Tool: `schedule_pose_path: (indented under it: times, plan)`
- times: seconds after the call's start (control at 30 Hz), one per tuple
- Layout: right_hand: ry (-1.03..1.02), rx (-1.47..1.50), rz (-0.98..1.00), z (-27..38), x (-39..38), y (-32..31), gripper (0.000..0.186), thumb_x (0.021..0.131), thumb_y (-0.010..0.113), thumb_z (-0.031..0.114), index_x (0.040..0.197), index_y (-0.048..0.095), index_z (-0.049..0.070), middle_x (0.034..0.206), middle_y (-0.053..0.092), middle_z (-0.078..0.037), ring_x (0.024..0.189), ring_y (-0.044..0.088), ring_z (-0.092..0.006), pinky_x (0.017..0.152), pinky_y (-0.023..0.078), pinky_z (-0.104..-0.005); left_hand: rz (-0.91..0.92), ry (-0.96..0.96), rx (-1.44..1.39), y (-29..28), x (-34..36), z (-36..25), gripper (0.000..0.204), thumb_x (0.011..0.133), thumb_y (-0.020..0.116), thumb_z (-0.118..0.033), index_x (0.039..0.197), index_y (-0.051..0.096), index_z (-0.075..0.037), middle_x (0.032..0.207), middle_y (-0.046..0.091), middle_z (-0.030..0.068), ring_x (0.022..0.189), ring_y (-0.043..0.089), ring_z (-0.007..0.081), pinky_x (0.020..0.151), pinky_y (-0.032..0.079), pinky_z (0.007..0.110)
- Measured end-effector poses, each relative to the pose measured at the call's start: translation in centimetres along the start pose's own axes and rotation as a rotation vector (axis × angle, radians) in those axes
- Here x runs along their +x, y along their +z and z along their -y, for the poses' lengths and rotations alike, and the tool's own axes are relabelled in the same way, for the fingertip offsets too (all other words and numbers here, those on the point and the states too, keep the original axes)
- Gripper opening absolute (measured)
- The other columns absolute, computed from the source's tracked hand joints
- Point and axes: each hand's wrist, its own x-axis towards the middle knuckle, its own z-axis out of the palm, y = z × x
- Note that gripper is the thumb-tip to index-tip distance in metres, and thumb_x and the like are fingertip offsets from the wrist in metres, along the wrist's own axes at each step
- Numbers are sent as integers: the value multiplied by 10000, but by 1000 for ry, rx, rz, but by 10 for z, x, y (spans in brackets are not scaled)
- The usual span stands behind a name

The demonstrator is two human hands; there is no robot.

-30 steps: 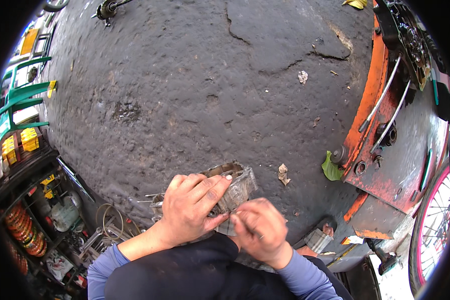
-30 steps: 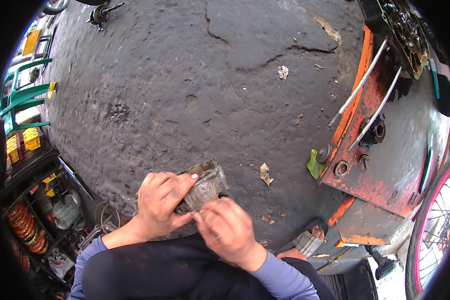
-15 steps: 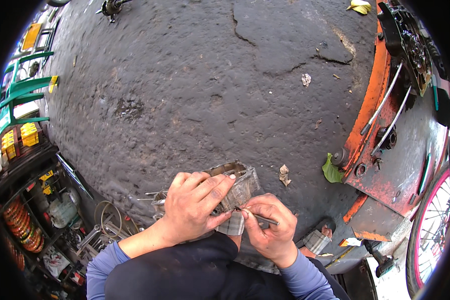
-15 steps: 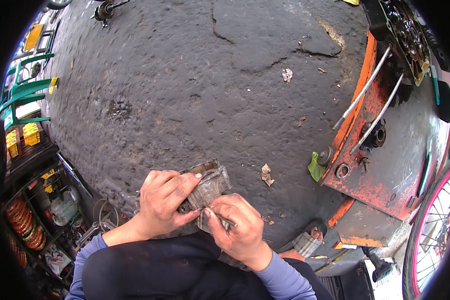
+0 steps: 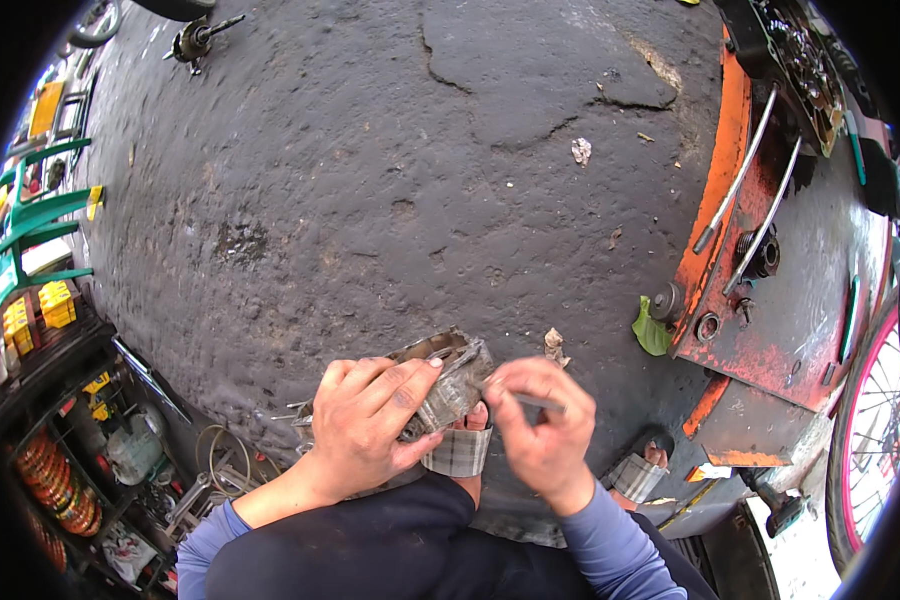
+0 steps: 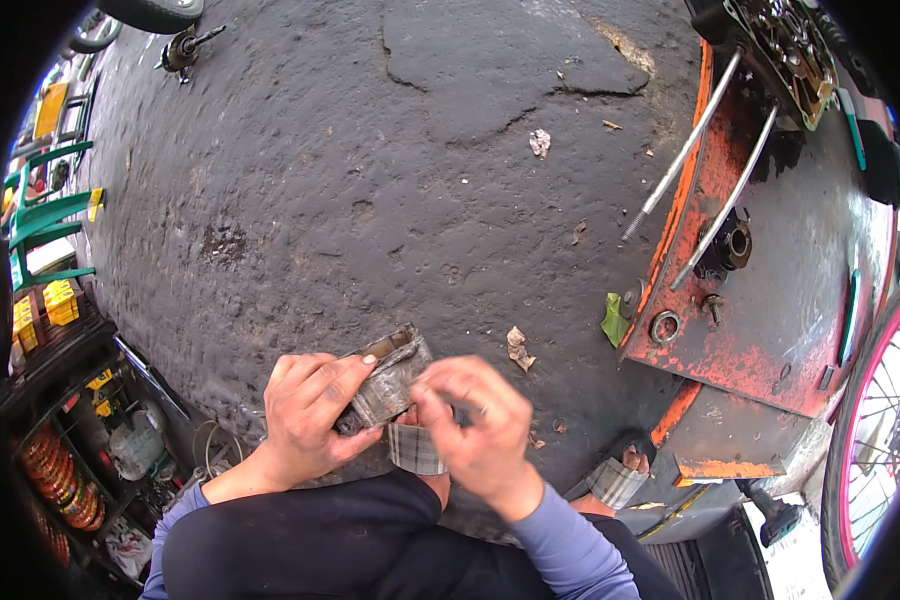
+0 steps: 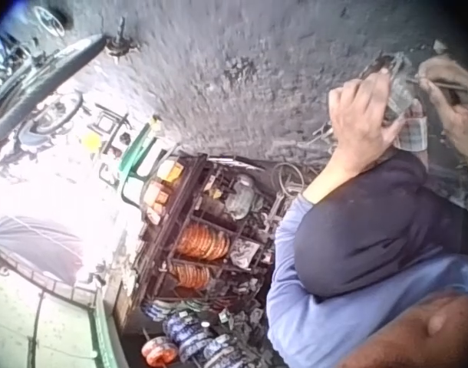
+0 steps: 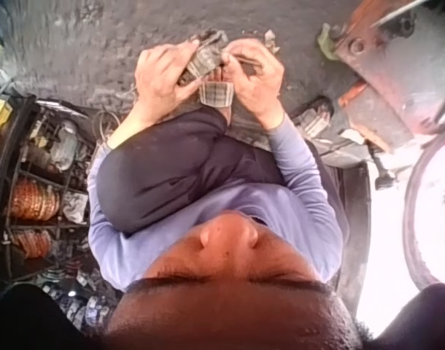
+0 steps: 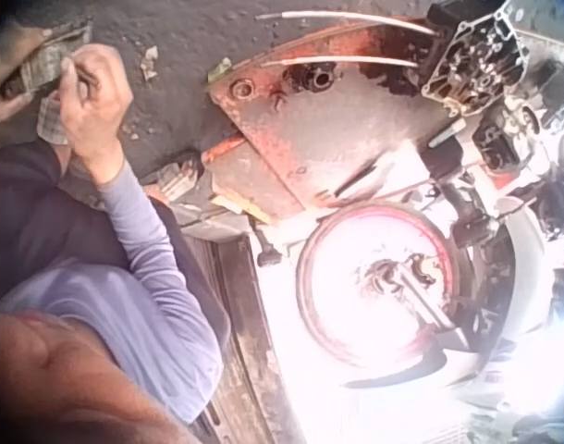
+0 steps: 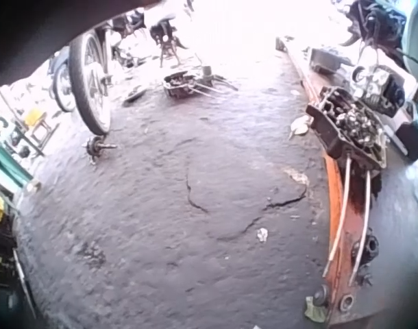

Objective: Cleaning and inspecting a motorcycle engine crankcase.

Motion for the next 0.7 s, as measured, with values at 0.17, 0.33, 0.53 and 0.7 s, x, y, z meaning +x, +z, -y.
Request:
schedule_pose_path:
  times: [0.17, 0.33, 0.53, 0.7]
  plan:
    - [-54, 70, -53, -13, 6, 13, 115, 873, 794, -34, 937, 699, -20, 956, 736, -137, 824, 701, -259, 722, 574, -362, -26, 30, 15, -1, 5, 1, 747, 617, 882, -345, 1291, 697, -80, 1155, 736, 23, 958, 674, 239, 808, 459, 400]
    - [-82, 87, -80, -11, 5, 16, 98, 901, 765, -54, 970, 701, -28, 979, 740, -141, 842, 698, -251, 680, 577, -346, -25, 32, 26, -2, 5, 1, 730, 624, 878, -345, 1279, 698, -77, 1146, 740, 25, 945, 677, 245, 800, 450, 406]
    - [3, 39, -86, -11, 13, 12, 116, 900, 764, -50, 991, 700, -18, 976, 746, -142, 864, 712, -252, 750, 579, -361, -17, 37, 41, -2, 4, 1, 738, 612, 884, -343, 1275, 699, -78, 1151, 737, 23, 946, 671, 239, 797, 444, 410]
    - [-169, 4, -18, 3, 12, 19, 100, 886, 753, -65, 949, 692, -18, 945, 742, -144, 848, 715, -278, 761, 577, -367, -3, 36, 37, -2, 4, 1, 751, 599, 892, -339, 1278, 700, -82, 1160, 733, 18, 962, 663, 227, 804, 444, 410]
